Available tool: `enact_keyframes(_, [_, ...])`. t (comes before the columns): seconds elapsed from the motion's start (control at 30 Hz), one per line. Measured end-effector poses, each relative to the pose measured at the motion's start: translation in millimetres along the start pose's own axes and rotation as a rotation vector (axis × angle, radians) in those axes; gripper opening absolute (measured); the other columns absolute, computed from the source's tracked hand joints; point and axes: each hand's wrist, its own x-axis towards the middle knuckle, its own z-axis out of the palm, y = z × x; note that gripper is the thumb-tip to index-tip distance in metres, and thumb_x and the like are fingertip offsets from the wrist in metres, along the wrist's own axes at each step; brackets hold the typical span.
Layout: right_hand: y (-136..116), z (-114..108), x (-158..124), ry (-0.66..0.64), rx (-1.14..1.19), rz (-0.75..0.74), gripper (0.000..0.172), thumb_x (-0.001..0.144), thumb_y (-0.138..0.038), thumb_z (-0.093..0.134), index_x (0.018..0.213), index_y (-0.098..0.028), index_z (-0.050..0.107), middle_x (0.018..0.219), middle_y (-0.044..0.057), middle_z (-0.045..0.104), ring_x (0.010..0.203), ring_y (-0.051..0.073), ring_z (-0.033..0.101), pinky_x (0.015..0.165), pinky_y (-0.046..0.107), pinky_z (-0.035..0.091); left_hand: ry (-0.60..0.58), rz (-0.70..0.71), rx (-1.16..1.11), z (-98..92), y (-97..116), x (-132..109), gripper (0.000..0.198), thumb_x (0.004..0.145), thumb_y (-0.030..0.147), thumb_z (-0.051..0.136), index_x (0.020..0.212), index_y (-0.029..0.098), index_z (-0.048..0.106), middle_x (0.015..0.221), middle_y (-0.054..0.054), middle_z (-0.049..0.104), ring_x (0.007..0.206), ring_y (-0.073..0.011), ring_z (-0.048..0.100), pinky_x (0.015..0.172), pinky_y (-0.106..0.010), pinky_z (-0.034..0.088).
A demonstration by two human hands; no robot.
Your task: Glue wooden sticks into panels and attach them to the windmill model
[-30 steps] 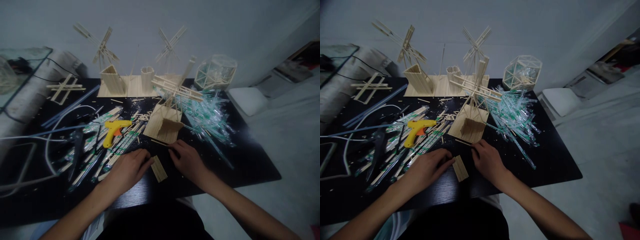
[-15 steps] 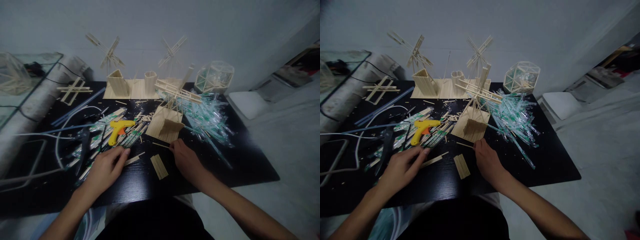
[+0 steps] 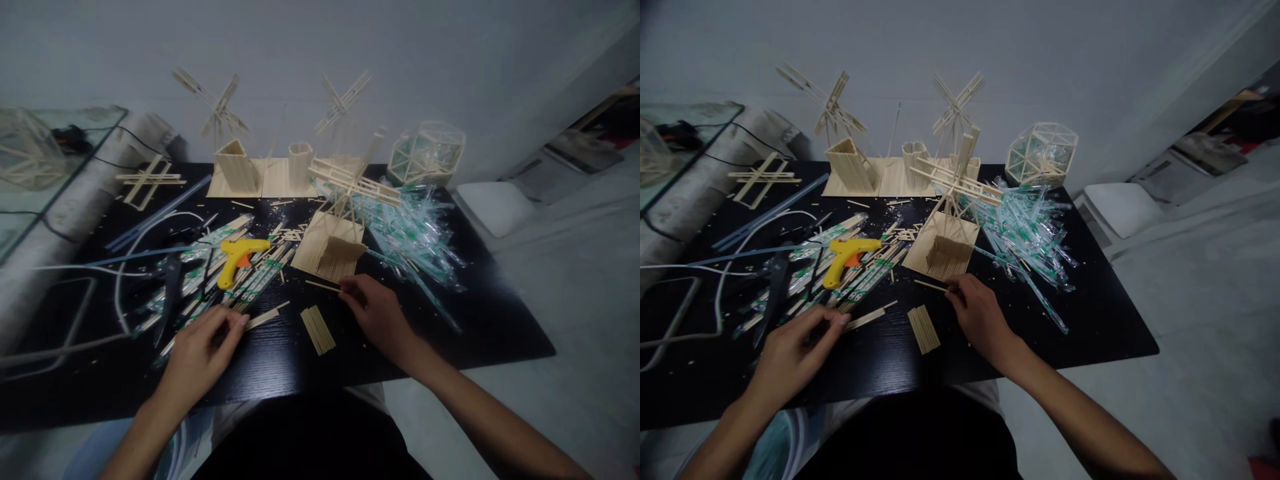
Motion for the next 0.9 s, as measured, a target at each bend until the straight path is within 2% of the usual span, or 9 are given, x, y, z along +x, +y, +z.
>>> enact_keyframes(0.27, [-9.5, -2.1, -2.7, 0.050, 0.150, 0.044, 0.012, 0.089, -0.017, 0.072, 0.100, -0.020, 0.071, 0.089, 0.004, 0.077, 0.071, 0.017, 0.070, 0.072, 0.029, 0.058, 0.010, 0.057, -0.003, 6.7, 4.3, 7.9, 0.019, 0.099, 0.038, 0.059, 0.090, 0.022, 0.066, 0.089, -0.003, 0.071, 0.082, -0.0179, 0.069, 0.078, -0.029, 0.053])
enact_keyframes(0.43, [-6.9, 0.3, -3.4, 0.046, 0.181, 0.072, 0.009, 0.089, -0.020, 0.074, 0.097, -0.021, 0.074, 0.086, 0.004, 0.078, 0.071, 0.018, 0.072, 0.070, 0.029, 0.059, 0.021, 0.007, 0.168, 9.1, 2.6, 22.3, 0.026, 0.103, 0.041, 0.051, 0.106, 0.022, 0.067, 0.105, -0.006, 0.074, 0.094, -0.0219, 0.072, 0.084, -0.033, 0.055])
enact_keyframes(0.53, [-4.6, 0.3, -3.3, 0.036, 0.180, 0.097, 0.007, 0.089, -0.024, 0.074, 0.096, -0.021, 0.075, 0.085, 0.004, 0.079, 0.069, 0.019, 0.073, 0.071, 0.031, 0.059, -0.014, -0.041, 0.350, 9.9, 5.3, 32.6, 0.031, 0.103, 0.045, 0.049, 0.113, 0.022, 0.067, 0.115, -0.008, 0.074, 0.093, -0.0251, 0.074, 0.076, -0.035, 0.055])
enact_keyframes(0.67, [-1.8, -0.4, -1.9, 0.041, 0.173, 0.095, 0.006, 0.091, -0.025, 0.073, 0.092, -0.021, 0.077, 0.085, 0.004, 0.080, 0.066, 0.019, 0.073, 0.071, 0.032, 0.059, -0.163, -0.084, 0.556, 11.1, 16.0, 44.0, 0.035, 0.102, 0.047, 0.049, 0.115, 0.020, 0.067, 0.119, -0.011, 0.071, 0.086, -0.0286, 0.074, 0.061, -0.035, 0.052])
enact_keyframes(0.9, [2.0, -1.4, -1.9, 0.025, 0.181, 0.104, 0.009, 0.092, -0.020, 0.069, 0.094, -0.021, 0.078, 0.086, 0.003, 0.080, 0.069, 0.018, 0.074, 0.074, 0.031, 0.059, -0.232, -0.146, 0.603, 12.2, 21.7, 50.5, 0.028, 0.104, 0.039, 0.043, 0.108, 0.020, 0.064, 0.114, -0.010, 0.072, 0.083, -0.0288, 0.074, 0.057, -0.035, 0.047])
